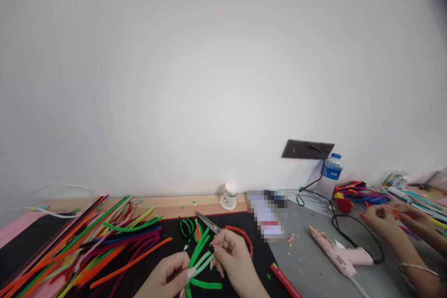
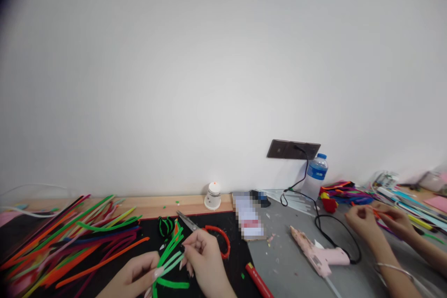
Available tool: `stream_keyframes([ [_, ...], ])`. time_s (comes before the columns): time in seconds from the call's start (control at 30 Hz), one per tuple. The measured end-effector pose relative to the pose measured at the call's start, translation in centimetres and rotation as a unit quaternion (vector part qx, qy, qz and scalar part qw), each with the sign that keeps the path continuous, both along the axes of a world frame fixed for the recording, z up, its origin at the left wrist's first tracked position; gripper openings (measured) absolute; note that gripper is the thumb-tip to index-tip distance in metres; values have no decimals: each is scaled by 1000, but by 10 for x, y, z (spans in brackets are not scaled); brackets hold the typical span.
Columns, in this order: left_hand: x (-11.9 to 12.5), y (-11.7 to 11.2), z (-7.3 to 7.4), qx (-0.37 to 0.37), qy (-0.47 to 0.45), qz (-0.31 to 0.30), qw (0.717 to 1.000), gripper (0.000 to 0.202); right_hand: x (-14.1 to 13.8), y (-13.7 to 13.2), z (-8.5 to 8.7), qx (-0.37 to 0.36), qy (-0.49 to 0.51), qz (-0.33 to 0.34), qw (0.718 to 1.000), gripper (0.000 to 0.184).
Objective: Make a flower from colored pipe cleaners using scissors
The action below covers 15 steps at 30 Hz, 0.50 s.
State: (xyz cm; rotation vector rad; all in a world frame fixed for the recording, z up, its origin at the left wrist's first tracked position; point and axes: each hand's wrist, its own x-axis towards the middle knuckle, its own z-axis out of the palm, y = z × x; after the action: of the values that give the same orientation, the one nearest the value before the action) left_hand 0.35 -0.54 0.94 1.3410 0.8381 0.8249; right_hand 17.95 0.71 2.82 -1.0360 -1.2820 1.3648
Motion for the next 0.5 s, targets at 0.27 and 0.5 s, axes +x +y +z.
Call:
stream_keyframes([
  [0.27,-2,0,-1,21,28,1,999,35,0,4,-9,-20,31,9,999,20],
  [0.5,-4,2,4,58,76,-3,995,33,2,1,-3,19,-9,11,1000,21],
])
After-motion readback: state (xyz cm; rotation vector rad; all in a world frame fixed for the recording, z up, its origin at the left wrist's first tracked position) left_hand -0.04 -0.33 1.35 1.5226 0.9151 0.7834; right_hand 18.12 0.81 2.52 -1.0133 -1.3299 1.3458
